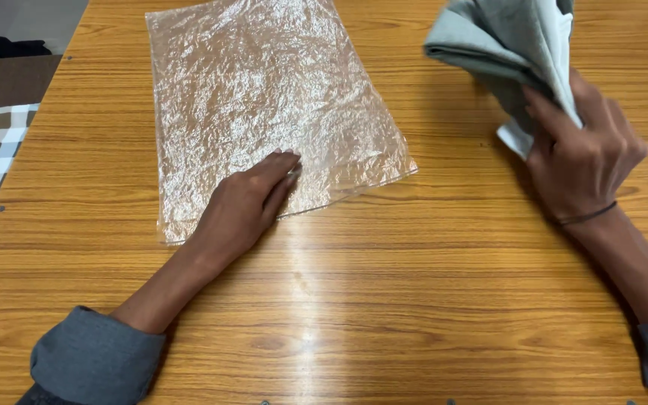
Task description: Folding a long-sleeved shirt and placing it into a plastic bag.
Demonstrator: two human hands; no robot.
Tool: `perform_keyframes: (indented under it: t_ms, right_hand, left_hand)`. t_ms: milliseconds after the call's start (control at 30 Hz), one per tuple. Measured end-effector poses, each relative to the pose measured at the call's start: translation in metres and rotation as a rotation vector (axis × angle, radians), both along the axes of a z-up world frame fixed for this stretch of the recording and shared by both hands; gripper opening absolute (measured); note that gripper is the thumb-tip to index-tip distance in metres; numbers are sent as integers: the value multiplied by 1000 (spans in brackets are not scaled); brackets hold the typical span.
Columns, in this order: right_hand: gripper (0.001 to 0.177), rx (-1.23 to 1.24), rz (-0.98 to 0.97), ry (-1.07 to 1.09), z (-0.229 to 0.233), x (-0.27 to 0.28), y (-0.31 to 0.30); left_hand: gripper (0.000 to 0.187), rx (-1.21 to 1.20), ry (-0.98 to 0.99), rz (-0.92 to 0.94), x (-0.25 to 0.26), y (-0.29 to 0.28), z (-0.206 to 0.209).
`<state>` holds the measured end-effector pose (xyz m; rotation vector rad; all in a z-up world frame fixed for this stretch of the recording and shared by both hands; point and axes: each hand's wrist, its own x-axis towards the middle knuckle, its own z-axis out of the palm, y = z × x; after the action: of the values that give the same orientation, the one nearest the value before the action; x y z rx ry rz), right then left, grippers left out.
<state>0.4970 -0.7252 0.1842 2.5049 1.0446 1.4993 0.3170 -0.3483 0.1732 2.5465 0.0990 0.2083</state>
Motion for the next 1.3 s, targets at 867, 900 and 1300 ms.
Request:
perform_keyframes:
  t_ms: [867,900,1300]
  right_hand:
    - [29,285,377,685,37,-121,61]
    - [29,287,372,682,37,-118,58]
    - [43,570,679,1086,13,-122,57]
  left_hand:
    - [37,214,-671,-177,-27,-68,8]
    - [37,213,-674,-183,-28,-71,10]
    - [41,148,-709,-362,-34,-126,29]
